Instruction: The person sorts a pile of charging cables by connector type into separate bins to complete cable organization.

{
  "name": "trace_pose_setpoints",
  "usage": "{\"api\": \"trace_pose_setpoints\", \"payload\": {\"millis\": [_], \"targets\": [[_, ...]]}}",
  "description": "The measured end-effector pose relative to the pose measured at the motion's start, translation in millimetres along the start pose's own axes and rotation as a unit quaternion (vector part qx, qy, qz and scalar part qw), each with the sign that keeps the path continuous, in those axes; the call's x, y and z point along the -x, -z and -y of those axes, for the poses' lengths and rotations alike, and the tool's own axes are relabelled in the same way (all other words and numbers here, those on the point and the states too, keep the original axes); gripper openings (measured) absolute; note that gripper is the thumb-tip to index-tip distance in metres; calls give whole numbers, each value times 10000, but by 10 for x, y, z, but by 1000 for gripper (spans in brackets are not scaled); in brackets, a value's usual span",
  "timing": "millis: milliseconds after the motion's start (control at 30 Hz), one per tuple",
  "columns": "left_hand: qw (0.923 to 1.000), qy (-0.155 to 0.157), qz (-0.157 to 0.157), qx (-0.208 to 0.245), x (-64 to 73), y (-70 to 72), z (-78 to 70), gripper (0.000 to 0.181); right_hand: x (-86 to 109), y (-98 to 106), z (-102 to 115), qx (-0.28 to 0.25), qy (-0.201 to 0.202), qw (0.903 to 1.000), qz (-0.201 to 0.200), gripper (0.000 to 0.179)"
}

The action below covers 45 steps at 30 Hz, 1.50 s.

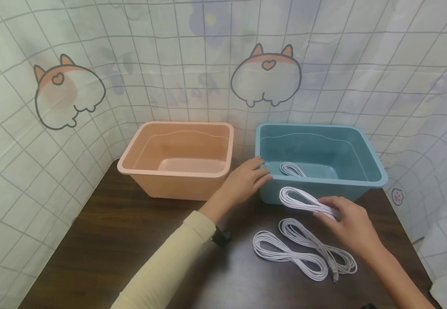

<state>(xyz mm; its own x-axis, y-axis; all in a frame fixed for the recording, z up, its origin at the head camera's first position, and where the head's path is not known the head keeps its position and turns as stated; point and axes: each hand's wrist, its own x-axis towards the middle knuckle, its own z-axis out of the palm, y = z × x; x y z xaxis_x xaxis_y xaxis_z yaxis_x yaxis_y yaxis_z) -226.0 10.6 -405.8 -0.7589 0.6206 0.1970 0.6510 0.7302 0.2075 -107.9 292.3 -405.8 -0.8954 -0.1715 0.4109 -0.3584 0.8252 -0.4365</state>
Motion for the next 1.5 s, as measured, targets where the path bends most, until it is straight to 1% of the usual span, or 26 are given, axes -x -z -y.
{"api": "trace_pose_setpoints", "payload": {"millis": [200,400,467,600,767,967,1167,1333,1500], "targets": [[10000,-9,46,-64,-6,-4,3,43,-69,102,20,0,56,10000,-66,32],[10000,1,19,-40,-5,-15,10,42,-162,203,32,13,-139,9999,-55,32],[10000,5,24,-52,-7,-15,11,42,-203,232,30,78,-110,9999,-58,32],[10000,15,54,-46,-8,-11,11,44,-286,265,15,156,75,9998,-96,33],[10000,-31,-10,-40,-10,-9,8,41,-384,301,-2,168,48,9998,52,33],[10000,-24,6,-14,-15,-7,8,42,-506,359,-33,88,50,9999,15,28],[10000,-35,-2,-44,-9,9,8,42,-659,400,-67,43,-143,9998,99,28],[9999,-62,64,-54,-3,29,3,42,-793,405,-100,-42,-264,9995,185,27],[9992,-237,98,-301,-41,35,27,43,-896,406,-146,-34,-312,9992,249,27]]}}
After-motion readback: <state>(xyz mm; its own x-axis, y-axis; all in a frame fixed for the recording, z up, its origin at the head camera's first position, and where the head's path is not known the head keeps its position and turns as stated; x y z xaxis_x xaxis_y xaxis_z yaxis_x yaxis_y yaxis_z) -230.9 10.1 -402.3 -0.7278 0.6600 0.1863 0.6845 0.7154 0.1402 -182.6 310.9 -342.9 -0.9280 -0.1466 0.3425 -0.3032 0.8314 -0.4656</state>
